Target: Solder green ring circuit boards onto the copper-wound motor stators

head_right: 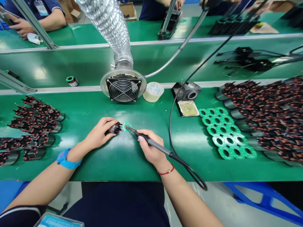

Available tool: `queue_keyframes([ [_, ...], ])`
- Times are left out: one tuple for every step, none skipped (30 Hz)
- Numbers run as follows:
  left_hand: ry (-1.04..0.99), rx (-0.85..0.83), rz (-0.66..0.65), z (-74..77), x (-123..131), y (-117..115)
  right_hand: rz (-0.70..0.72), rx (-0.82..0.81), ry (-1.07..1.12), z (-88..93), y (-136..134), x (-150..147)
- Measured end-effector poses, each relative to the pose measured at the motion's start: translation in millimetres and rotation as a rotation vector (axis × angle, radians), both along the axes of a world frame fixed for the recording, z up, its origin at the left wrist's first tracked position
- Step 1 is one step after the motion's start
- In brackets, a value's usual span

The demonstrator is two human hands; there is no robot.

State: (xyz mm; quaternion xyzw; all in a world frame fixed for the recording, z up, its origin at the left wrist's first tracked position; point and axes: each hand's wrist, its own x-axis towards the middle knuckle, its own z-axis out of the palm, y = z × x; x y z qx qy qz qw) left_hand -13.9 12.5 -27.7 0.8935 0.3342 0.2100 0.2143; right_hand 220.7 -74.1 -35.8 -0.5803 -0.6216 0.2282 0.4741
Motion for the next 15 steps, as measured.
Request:
queue_keyframes([
  [0.000, 0.008, -0.002, -0.3, 1.2, -0.1, 0.006, -0.015, 0.002, -0.5, 0.2, -0.1],
  [0.004, 0.015, 0.002, -0.6, 2.2, -0.1, 0.015, -0.029, -0.004, -0.2, 0.9, -0.1],
  [0.012, 0.023, 0.008, -0.8, 2.9, 0.0, 0.026, -0.041, -0.015, 0.9, 1.9, 0.0],
  [0.023, 0.033, 0.014, -1.1, 3.5, 0.3, 0.040, -0.051, -0.024, 2.2, 2.9, 0.1],
  [0.032, 0.044, 0.018, -1.4, 3.8, 0.6, 0.053, -0.057, -0.030, 3.7, 3.8, 0.1],
  [0.039, 0.056, 0.019, -1.8, 4.0, 1.0, 0.063, -0.059, -0.033, 5.0, 4.5, 0.2],
  [0.045, 0.066, 0.018, -2.2, 4.0, 1.5, 0.069, -0.059, -0.032, 6.0, 5.0, 0.3],
  [0.049, 0.076, 0.015, -2.5, 3.9, 1.9, 0.072, -0.060, -0.030, 6.6, 5.2, 0.4],
  [0.051, 0.084, 0.012, -2.8, 3.8, 2.2, 0.073, -0.063, -0.027, 6.9, 5.2, 0.5],
  [0.053, 0.092, 0.010, -3.0, 3.7, 2.4, 0.074, -0.068, -0.025, 6.8, 5.0, 0.8],
  [0.057, 0.099, 0.008, -3.1, 3.6, 2.6, 0.074, -0.075, -0.024, 6.4, 4.8, 1.0],
  [0.060, 0.106, 0.006, -3.1, 3.5, 2.7, 0.076, -0.082, -0.023, 5.8, 4.4, 1.3],
  [0.064, 0.115, 0.002, -3.1, 3.5, 2.7, 0.077, -0.086, -0.020, 5.2, 4.1, 1.5],
  [0.067, 0.125, -0.001, -3.1, 3.5, 2.6, 0.078, -0.087, -0.016, 4.6, 3.8, 1.8],
  [0.072, 0.134, -0.005, -3.1, 3.5, 2.5, 0.080, -0.086, -0.013, 4.1, 3.5, 2.0],
])
